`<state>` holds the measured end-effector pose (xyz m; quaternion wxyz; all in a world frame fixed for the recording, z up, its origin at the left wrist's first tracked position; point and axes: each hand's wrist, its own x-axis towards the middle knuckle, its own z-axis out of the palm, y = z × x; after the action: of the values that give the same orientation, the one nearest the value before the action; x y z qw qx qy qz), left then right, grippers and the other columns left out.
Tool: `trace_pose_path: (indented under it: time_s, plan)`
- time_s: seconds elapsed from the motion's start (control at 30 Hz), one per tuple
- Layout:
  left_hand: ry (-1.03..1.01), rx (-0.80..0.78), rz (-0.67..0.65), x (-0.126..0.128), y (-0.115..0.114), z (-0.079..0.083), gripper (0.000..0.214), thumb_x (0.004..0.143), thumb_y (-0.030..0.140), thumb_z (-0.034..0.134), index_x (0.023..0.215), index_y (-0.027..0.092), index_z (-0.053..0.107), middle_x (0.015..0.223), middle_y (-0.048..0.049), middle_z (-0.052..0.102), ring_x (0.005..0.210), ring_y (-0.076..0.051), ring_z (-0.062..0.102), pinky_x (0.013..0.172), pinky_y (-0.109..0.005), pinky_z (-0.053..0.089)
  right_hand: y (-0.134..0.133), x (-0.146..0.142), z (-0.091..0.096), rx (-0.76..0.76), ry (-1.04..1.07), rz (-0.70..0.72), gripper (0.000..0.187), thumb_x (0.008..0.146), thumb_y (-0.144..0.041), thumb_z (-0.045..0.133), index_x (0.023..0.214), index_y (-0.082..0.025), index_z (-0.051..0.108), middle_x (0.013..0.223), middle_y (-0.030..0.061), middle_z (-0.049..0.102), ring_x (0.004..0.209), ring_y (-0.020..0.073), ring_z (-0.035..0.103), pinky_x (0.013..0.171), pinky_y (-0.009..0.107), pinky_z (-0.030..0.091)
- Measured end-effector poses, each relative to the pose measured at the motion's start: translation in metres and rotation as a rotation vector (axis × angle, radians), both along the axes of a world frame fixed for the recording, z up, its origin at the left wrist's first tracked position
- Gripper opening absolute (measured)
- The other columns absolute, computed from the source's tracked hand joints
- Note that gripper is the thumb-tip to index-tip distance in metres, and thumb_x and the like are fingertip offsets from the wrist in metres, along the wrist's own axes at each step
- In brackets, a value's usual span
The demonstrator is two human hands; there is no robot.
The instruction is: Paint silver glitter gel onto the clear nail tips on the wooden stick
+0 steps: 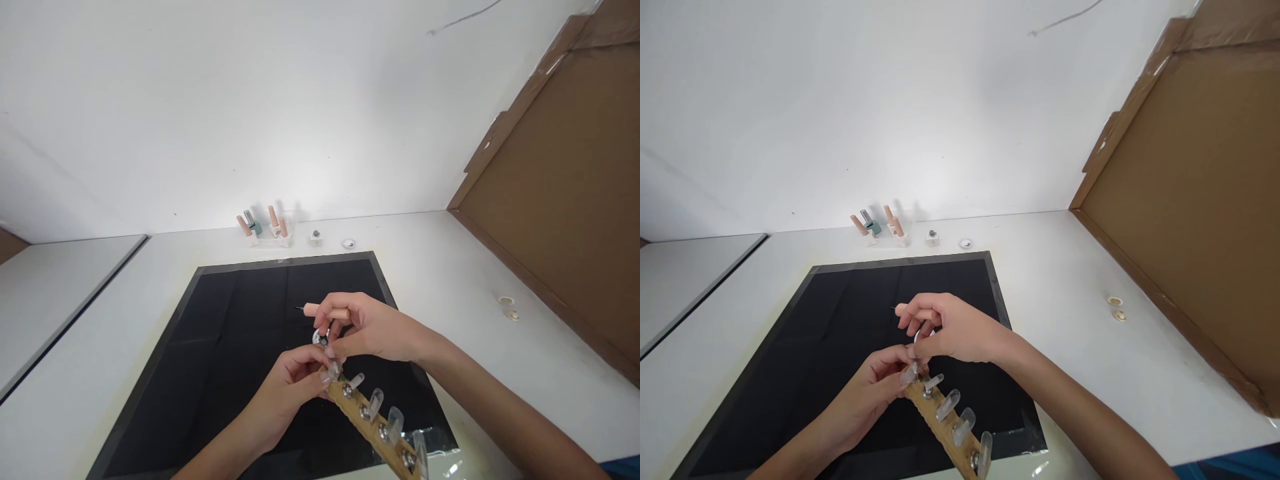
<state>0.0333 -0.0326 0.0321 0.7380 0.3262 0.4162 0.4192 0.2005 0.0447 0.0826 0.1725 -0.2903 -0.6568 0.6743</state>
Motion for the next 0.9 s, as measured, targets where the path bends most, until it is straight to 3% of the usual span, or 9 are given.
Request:
trace_pose_path:
  time_s: [0.33,0.63,0.9]
  plan:
    - [-0.007,0.009,-0.021,-0.0003,0.0005,-0.0001,0.021,0.064,0.035,0.081,0.07,0.017,0.072,0.074,-0.0011,0.061,0.069,-0.011,0.055,0.062,-0.021,0.047,-0.0035,-0.0013,0.0017,0.064,0.013,-0.011,0.013,0.076,-0.011,0.063,0.084,-0.02,0.056,0.073,-0.0013,0.057,0.079,0.015,0.058,0.063,0.025,0.045]
    - [-0.015,0.027,-0.046,-0.0006,0.0003,0.0018,0.023,0.065,0.036,0.08,0.077,0.018,0.075,0.08,-0.0017,0.062,0.07,-0.011,0.054,0.062,-0.02,0.047,-0.0049,-0.0004,-0.0021,-0.014,0.036,0.007,0.012,0.077,-0.018,0.066,0.085,-0.02,0.057,0.07,-0.0043,0.053,0.06,0.0104,0.058,0.06,0.024,0.047]
    - [-0.015,0.036,-0.062,-0.0005,0.0006,0.0028,0.023,0.066,0.037,0.08,0.078,0.017,0.075,0.08,-0.0018,0.062,0.07,-0.011,0.053,0.062,-0.02,0.046,-0.0061,-0.0009,-0.0011,-0.026,0.025,0.011,0.01,0.079,-0.015,0.063,0.085,-0.02,0.057,0.068,-0.0044,0.056,0.063,0.012,0.062,0.067,0.028,0.049]
